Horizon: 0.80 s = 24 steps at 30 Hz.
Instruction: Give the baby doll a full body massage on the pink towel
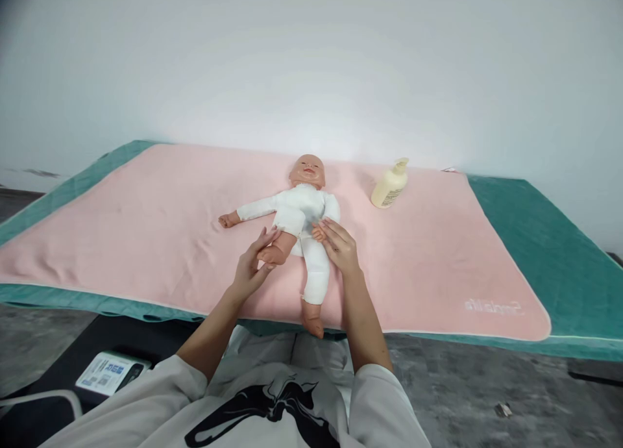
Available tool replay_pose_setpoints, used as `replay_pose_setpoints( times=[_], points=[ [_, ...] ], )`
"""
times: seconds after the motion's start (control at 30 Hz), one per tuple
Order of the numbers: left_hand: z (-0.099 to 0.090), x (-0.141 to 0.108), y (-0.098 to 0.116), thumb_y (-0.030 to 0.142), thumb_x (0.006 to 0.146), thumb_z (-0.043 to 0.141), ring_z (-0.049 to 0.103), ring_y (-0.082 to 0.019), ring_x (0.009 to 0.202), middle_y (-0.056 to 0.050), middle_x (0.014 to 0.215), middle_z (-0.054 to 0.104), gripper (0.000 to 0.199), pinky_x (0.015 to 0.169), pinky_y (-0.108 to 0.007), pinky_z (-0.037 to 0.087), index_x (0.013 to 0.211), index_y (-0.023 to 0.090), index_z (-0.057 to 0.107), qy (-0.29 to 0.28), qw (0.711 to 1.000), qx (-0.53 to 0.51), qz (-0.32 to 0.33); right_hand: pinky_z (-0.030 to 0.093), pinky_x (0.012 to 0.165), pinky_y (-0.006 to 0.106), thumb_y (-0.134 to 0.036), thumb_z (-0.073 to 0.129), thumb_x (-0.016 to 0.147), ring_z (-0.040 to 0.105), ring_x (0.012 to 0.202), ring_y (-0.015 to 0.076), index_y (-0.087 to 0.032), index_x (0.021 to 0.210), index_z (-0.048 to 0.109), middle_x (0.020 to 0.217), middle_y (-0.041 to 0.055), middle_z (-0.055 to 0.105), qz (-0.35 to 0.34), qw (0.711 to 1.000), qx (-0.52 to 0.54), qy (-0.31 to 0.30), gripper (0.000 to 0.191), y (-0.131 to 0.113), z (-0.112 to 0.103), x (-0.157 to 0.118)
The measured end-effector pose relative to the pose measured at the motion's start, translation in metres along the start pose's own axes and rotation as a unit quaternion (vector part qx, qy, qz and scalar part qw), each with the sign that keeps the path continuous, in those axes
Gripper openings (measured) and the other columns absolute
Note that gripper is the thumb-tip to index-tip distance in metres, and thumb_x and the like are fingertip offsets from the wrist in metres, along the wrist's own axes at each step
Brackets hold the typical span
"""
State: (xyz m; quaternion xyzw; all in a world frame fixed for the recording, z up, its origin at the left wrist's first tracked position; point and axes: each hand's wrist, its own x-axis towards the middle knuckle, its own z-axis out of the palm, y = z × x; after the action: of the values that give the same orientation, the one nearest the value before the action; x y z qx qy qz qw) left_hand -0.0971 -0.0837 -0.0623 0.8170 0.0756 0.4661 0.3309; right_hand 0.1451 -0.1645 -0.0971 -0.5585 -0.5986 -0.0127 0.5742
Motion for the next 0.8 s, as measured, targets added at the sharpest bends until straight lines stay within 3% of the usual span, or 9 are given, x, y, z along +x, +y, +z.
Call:
replay_pose_setpoints(
  times=[0.2,0.47,0.6,0.8],
  points=[
    [-0.003,-0.008,0.011,0.031,0.094,0.057,0.044,-0.028,0.138,-0.013,0.14,0.056,0.058,0.119,-0.058,0.027,0.148,0.022,0.036,-0.017,0.999,0.035,0.02,0.048,0.11,0.046,-0.035,0.065,0.085,0.062,0.121,0.0216,-0.025,0.114,0.07,0.12,0.0042,0.071,0.067,0.996,0.001,0.051,0.031,-0.005,-0.001,0.002],
    [-0.011,-0.029,0.024,0.031,0.091,0.061,0.044,-0.031,0.137,-0.014,0.132,0.062,0.063,0.116,-0.062,0.029,0.148,0.022,0.034,-0.054,0.989,0.109,0.087,0.045,0.109,0.047,-0.041,0.065,0.083,0.061,0.121,0.0226,-0.016,0.125,0.062,0.128,0.0109,0.065,0.176,0.956,0.066,0.225,0.049,-0.002,-0.005,0.006],
    [-0.015,-0.051,0.031,0.032,0.093,0.057,0.046,-0.031,0.136,-0.013,0.128,0.065,0.058,0.114,-0.062,0.033,0.146,0.021,0.038,-0.066,0.985,0.126,0.099,0.043,0.11,0.047,-0.044,0.059,0.087,0.059,0.124,0.0229,-0.012,0.132,0.054,0.132,0.0149,0.062,0.213,0.925,0.112,0.293,0.055,-0.005,-0.007,0.012],
    [-0.01,-0.096,0.042,0.036,0.087,0.067,0.053,-0.03,0.13,-0.015,0.122,0.068,0.049,0.108,-0.055,0.044,0.132,0.02,0.053,-0.03,0.985,0.149,0.084,0.042,0.11,0.043,-0.046,0.055,0.089,0.057,0.126,0.0224,-0.013,0.127,0.06,0.133,0.0135,0.061,0.267,0.899,0.058,0.342,0.051,0.004,-0.017,0.012]
  ],
)
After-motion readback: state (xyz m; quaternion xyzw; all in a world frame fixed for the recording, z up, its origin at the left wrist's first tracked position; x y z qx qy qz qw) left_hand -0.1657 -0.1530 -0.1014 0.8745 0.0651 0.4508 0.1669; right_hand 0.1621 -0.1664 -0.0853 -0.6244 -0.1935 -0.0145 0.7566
